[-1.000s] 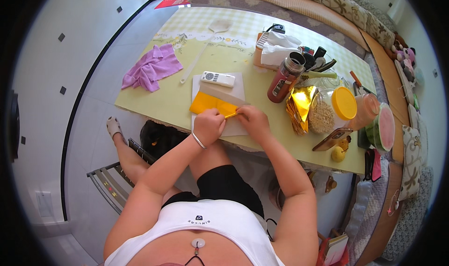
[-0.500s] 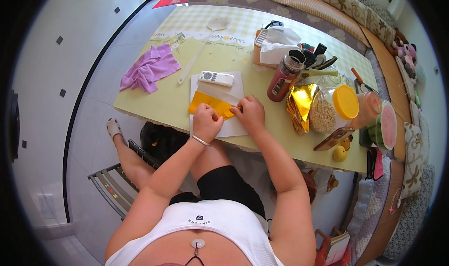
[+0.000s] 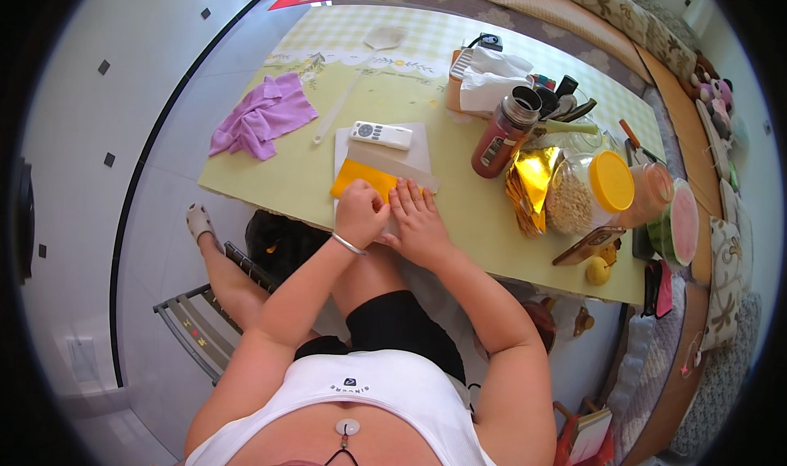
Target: The person sits on the floor and repeatedly folds a small rectangular piece of yellow paper into a triangular shape. They perform the same folding sequence multiple times, unfolding and refolding the paper throughout the clip.
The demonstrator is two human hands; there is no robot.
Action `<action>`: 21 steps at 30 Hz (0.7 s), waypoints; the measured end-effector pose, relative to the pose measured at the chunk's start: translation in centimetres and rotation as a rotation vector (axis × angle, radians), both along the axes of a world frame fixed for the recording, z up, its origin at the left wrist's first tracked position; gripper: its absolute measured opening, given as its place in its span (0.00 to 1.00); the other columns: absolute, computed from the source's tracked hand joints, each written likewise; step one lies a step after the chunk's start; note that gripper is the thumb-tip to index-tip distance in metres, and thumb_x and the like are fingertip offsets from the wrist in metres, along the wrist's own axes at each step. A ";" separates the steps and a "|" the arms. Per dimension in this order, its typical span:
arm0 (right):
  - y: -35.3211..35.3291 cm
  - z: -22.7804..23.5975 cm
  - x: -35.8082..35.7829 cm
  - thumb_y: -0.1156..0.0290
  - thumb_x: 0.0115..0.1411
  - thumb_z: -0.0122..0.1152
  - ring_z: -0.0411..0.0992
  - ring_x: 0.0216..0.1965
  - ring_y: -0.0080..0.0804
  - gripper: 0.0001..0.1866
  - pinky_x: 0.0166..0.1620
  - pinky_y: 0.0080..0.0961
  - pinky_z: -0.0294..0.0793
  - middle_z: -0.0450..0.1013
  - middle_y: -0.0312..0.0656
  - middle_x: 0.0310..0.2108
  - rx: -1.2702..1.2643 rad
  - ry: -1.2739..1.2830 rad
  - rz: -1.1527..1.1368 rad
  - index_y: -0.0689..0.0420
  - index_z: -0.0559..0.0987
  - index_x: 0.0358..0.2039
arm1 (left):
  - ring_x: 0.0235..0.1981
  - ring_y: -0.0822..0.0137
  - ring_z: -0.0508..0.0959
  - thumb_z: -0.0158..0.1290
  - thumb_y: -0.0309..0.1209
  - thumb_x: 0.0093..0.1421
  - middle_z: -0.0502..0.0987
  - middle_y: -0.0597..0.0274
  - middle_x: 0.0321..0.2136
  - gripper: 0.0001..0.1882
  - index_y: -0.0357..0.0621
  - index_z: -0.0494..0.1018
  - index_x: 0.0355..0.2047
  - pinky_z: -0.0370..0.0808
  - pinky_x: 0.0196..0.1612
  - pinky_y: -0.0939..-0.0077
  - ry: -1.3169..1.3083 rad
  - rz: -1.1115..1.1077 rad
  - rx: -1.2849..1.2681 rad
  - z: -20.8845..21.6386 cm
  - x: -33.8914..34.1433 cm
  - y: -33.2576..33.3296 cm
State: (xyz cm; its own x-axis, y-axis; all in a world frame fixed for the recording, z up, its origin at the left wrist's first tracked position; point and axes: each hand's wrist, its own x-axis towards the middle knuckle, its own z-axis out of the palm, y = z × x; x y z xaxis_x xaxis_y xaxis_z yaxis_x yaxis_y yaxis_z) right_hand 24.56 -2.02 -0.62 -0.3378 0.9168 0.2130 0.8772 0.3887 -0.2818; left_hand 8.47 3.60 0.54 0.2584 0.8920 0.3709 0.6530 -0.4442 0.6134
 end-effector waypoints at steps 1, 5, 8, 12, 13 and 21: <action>0.0 0.2 0.1 0.38 0.60 0.58 0.43 0.76 0.53 0.49 0.75 0.51 0.37 0.49 0.58 0.74 -0.025 0.001 -0.002 0.61 0.60 0.71 | 0.33 0.52 0.76 0.61 0.25 0.47 0.74 0.54 0.26 0.05 0.40 0.75 0.20 0.74 0.39 0.58 -0.018 -0.068 -0.005 0.3 -0.7 0.3; -0.3 1.9 0.5 0.37 0.57 0.63 0.42 0.76 0.58 0.47 0.74 0.55 0.35 0.46 0.59 0.74 -0.102 -0.019 0.076 0.47 0.63 0.71 | 0.39 0.52 0.76 0.57 0.24 0.45 0.76 0.56 0.33 0.09 0.43 0.76 0.30 0.72 0.43 0.58 0.182 -0.336 0.245 2.5 -6.0 1.9; -0.1 2.7 1.1 0.39 0.56 0.65 0.42 0.76 0.59 0.43 0.74 0.56 0.36 0.45 0.60 0.75 -0.148 -0.002 0.137 0.39 0.66 0.70 | 0.44 0.54 0.76 0.55 0.24 0.46 0.77 0.59 0.37 0.11 0.44 0.77 0.32 0.71 0.50 0.59 0.287 -0.467 0.377 3.7 -8.7 3.2; 1.3 2.6 3.4 0.44 0.58 0.66 0.43 0.76 0.56 0.34 0.73 0.57 0.38 0.50 0.57 0.73 -0.188 0.103 0.254 0.39 0.74 0.64 | 0.44 0.56 0.77 0.55 0.26 0.50 0.78 0.60 0.37 0.11 0.44 0.78 0.35 0.72 0.52 0.62 0.415 -0.587 0.503 4.5 -9.7 4.1; 1.7 2.6 4.1 0.46 0.58 0.67 0.44 0.76 0.54 0.32 0.73 0.57 0.38 0.52 0.56 0.73 -0.207 0.115 0.283 0.40 0.77 0.62 | 0.43 0.57 0.77 0.55 0.27 0.50 0.78 0.60 0.37 0.11 0.44 0.78 0.36 0.72 0.52 0.63 0.440 -0.619 0.517 3.7 -9.8 4.2; 1.1 2.0 1.0 0.64 0.54 0.73 0.70 0.60 0.58 0.13 0.63 0.51 0.67 0.76 0.51 0.55 -0.041 0.494 0.092 0.54 0.82 0.37 | 0.36 0.55 0.78 0.59 0.24 0.50 0.79 0.59 0.30 0.08 0.43 0.79 0.32 0.75 0.44 0.61 0.174 -0.598 0.236 2.6 -8.8 1.8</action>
State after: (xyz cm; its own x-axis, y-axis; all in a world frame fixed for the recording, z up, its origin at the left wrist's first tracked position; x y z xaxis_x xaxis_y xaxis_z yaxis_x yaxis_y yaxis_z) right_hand 25.52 -0.95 1.34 -0.2851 0.8990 0.3325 0.5981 0.4379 -0.6712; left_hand -0.33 5.44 3.12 0.7572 0.4761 0.4471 0.3328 -0.8703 0.3631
